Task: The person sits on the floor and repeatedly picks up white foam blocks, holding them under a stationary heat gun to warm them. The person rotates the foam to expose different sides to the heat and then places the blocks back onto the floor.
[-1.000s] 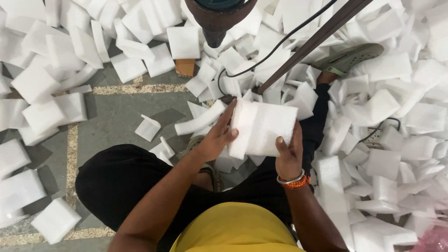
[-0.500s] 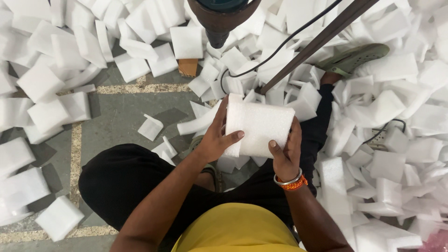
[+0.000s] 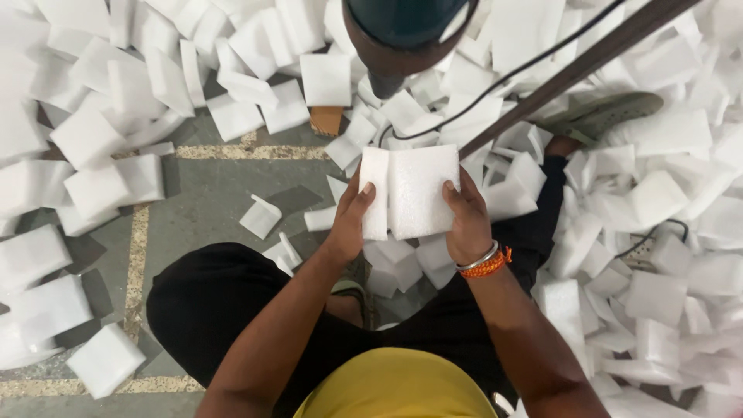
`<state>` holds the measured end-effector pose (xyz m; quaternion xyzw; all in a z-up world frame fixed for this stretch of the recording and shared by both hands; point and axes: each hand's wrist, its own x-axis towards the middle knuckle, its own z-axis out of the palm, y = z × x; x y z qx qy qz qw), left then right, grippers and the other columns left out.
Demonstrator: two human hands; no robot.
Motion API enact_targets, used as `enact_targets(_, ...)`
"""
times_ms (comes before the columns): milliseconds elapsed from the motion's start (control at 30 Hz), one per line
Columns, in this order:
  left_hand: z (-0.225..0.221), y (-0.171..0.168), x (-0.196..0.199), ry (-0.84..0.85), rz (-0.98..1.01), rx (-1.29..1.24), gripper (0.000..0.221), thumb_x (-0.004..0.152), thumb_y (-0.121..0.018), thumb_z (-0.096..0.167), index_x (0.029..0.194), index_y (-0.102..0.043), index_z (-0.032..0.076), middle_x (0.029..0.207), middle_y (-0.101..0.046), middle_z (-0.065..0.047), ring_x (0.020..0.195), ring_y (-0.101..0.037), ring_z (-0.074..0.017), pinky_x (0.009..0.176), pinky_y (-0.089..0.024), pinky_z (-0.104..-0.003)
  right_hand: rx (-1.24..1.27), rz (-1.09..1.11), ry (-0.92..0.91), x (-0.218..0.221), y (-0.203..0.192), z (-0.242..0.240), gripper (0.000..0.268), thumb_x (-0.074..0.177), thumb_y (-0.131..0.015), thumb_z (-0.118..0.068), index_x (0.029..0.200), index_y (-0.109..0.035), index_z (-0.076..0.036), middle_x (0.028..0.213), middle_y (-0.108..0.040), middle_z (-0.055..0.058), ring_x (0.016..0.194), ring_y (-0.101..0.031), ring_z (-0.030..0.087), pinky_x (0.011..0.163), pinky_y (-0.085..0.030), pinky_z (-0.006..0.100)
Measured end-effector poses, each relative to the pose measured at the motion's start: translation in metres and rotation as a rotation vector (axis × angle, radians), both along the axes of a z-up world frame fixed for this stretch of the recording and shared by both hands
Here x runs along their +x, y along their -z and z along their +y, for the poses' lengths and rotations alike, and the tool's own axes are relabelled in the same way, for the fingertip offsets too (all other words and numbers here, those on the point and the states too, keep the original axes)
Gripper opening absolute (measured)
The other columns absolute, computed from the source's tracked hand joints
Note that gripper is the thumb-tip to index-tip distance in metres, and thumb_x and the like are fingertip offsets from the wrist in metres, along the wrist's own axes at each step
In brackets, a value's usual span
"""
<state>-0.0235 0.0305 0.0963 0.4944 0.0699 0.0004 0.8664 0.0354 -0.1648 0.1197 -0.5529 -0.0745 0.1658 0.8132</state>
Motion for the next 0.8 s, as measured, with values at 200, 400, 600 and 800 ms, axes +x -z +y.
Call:
enact_targets(200,0.020,-0.020,0.045,-0.059,-0.097,-0.060,0.067,0.106,-0.047,0.029,0.163,-0.025,0.002,0.158,-0.045,-0.013,0.143,-0.045,-0.0222,0.118,-0.035,-0.034,0.000,-0.073,0.029,0.037,-0.033,0.020,0.057,0.107,-0.053,-0.026,0.153,-0.042,0.004,0.138,-0.061,0.011,0.123,-0.060,0.017,0.105,-0.048,0.031)
enact_targets(400,0.043,-0.059,0.081,-0.061,-0.237,0.062,0.064,0.110,-0.042,0.034,0.161,-0.032,-0.003,0.156,-0.048,-0.017,0.144,-0.045,-0.0254,0.122,-0.032,-0.036,-0.041,-0.298,-0.012,0.075,-0.070,0.034,0.053,0.110,-0.049,-0.025,0.152,-0.043,0.005,0.140,-0.062,0.010,0.124,-0.062,0.016,0.105,-0.050,0.030)
enact_targets(600,0.050,-0.093,0.100,-0.038,-0.395,-0.040,0.066,0.112,-0.039,0.037,0.164,-0.023,0.000,0.162,-0.040,-0.015,0.151,-0.038,-0.0259,0.126,-0.029,-0.040,0.209,-0.162,0.053,0.103,-0.075,0.054,0.052,0.103,-0.054,-0.009,0.153,-0.045,0.003,0.143,-0.060,0.009,0.131,-0.057,0.019,0.114,-0.043,0.034)
enact_targets(800,0.055,-0.089,0.110,-0.103,-0.408,0.165,0.073,0.111,-0.039,0.043,0.167,-0.015,0.003,0.171,-0.026,-0.014,0.159,-0.021,-0.0234,0.131,-0.016,-0.038,0.114,-0.164,0.139,0.109,-0.076,0.060,0.056,0.100,-0.056,-0.007,0.153,-0.045,0.002,0.146,-0.057,0.009,0.134,-0.053,0.018,0.116,-0.039,0.034)
